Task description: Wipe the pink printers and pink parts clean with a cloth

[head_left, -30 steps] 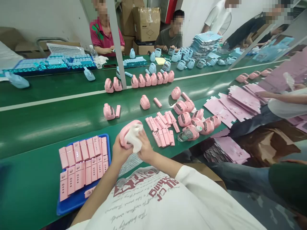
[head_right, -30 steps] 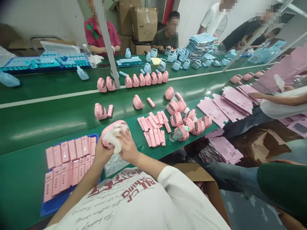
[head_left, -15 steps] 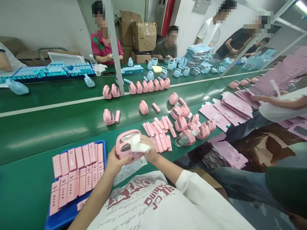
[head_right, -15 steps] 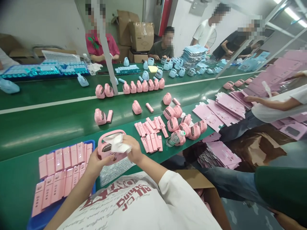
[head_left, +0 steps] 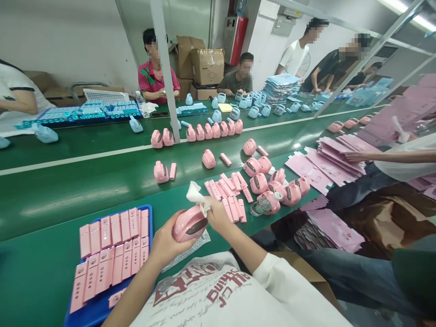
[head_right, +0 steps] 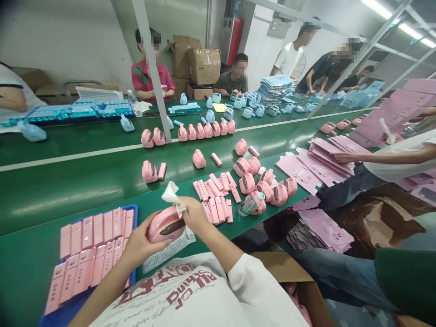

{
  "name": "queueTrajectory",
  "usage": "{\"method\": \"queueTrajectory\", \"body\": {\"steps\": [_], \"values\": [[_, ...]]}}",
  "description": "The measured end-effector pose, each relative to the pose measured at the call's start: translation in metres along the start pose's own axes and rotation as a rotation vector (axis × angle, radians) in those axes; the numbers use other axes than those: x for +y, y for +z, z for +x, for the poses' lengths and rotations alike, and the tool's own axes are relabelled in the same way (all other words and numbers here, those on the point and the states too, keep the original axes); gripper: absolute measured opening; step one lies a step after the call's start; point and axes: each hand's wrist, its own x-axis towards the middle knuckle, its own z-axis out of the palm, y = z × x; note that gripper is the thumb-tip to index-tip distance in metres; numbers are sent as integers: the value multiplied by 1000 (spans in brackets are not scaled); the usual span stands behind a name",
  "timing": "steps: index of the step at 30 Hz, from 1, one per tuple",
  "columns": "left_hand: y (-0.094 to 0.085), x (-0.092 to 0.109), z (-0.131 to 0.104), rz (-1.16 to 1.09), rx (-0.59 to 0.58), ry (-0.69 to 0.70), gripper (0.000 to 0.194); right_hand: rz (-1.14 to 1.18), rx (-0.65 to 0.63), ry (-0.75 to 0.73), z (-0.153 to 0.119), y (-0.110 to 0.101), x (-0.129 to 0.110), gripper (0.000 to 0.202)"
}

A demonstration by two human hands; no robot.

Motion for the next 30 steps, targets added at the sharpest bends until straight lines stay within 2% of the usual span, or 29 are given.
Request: {"method": "queueTrajectory", "body": {"steps": [3, 4, 6, 8, 10, 12, 14, 15, 17, 19, 20, 21, 24, 25, 26, 27, 30], "values": [[-3, -1, -4, 33, 13, 10, 77, -254, -91, 254, 19, -24, 10, 30], [-3, -1, -4, 44, 16, 6, 78, -299, -93, 294, 22, -30, 12, 30], [-4, 1, -6, 93, 27, -25, 80, -295, -109, 252, 19, -33, 9, 32], [-3, 5, -6, 166, 29, -45, 81, -254, -137, 54, 7, -25, -2, 32], [-2, 10, -5, 248, 11, -30, 72, -217, -128, -278, -6, -12, -15, 29], [-1, 15, -3, 329, -37, 27, 55, -226, -89, -590, -13, -1, -25, 27], [0, 19, -1, 403, -64, 50, 40, -240, -52, -752, -11, 4, -29, 26], [0, 21, -1, 430, -55, 47, 38, -233, -23, -760, -8, 4, -28, 26], [0, 25, -3, 445, 20, 60, 44, -186, 57, -627, -1, -1, -23, 31], [0, 31, -4, 427, 101, 119, 60, -156, 130, -454, 4, -6, -20, 38], [0, 33, -4, 415, 125, 152, 69, -160, 141, -431, 5, -8, -21, 39], [0, 35, -4, 412, 135, 169, 74, -173, 132, -464, 6, -9, -23, 37], [0, 38, -3, 429, 140, 157, 79, -153, 17, -693, 8, -8, -32, 27], [0, 37, -2, 428, 151, 148, 80, -100, -17, -700, 10, -9, -32, 26], [-1, 37, -2, 421, 163, 143, 83, -26, -28, -630, 12, -10, -31, 28], [-2, 36, -3, 406, 175, 138, 87, 69, -19, -499, 16, -12, -28, 33], [-8, 34, -7, 320, 184, 151, 98, 389, 71, -19, 24, -21, -15, 50]]}}
